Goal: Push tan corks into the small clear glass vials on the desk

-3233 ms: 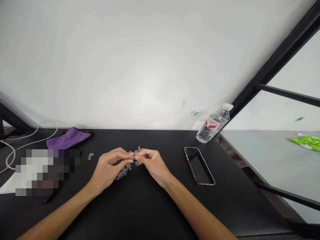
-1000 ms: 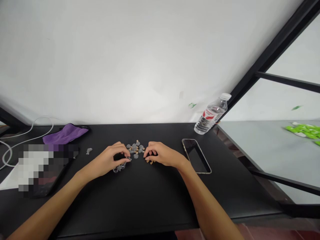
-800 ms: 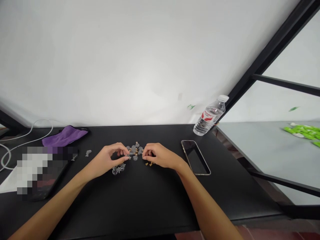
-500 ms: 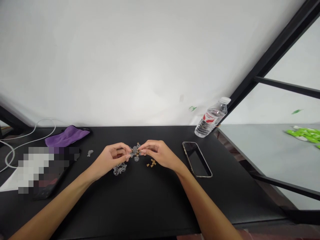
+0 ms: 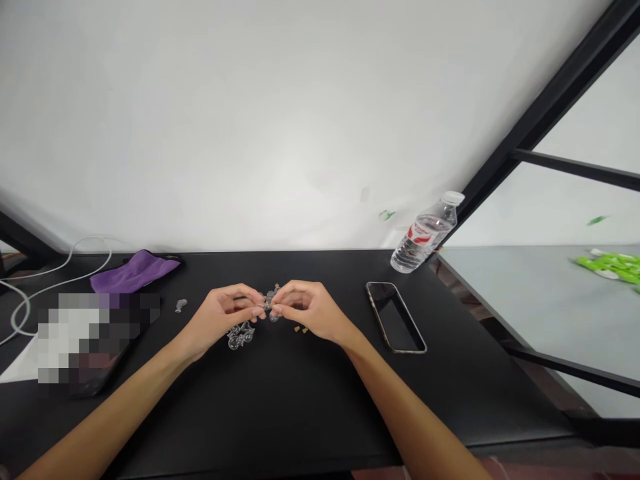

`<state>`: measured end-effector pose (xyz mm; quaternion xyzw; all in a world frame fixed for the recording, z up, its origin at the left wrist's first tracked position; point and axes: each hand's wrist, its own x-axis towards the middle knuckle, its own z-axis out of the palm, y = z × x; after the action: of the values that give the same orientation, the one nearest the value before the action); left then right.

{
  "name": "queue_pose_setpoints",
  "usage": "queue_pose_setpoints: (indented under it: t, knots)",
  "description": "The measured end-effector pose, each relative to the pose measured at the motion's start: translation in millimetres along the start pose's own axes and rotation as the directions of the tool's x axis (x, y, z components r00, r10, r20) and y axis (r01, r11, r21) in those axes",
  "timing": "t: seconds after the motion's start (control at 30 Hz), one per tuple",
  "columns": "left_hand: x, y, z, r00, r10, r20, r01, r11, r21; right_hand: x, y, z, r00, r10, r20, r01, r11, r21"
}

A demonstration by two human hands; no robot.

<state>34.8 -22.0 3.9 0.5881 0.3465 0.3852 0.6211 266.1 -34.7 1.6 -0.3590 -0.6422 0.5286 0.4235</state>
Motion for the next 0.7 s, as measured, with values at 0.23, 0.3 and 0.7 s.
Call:
queue_pose_setpoints:
  t: [0.23, 0.3, 0.7]
  knots:
    - [-1.2, 0.7, 1.1, 1.000, -0.019, 0.014, 0.019, 1.000, 0.003, 2.0, 2.2, 2.8, 0.997, -0.065, -0.046, 0.064, 0.998, -0.021]
    - [-1.6, -0.3, 0.8, 1.000, -0.025, 0.015, 0.024, 1.000, 0.001, 2.1, 3.0, 3.2, 0.997, -0.068, -0.048, 0.066, 0.997, -0.034]
    - [-3.8, -2.2, 4.2, 0.998, 0.048, -0.036, -0.050, 0.998, -0.045, 3.2, 8.3, 9.5, 0.992, -0.076, -0.104, 0.083, 0.994, 0.071]
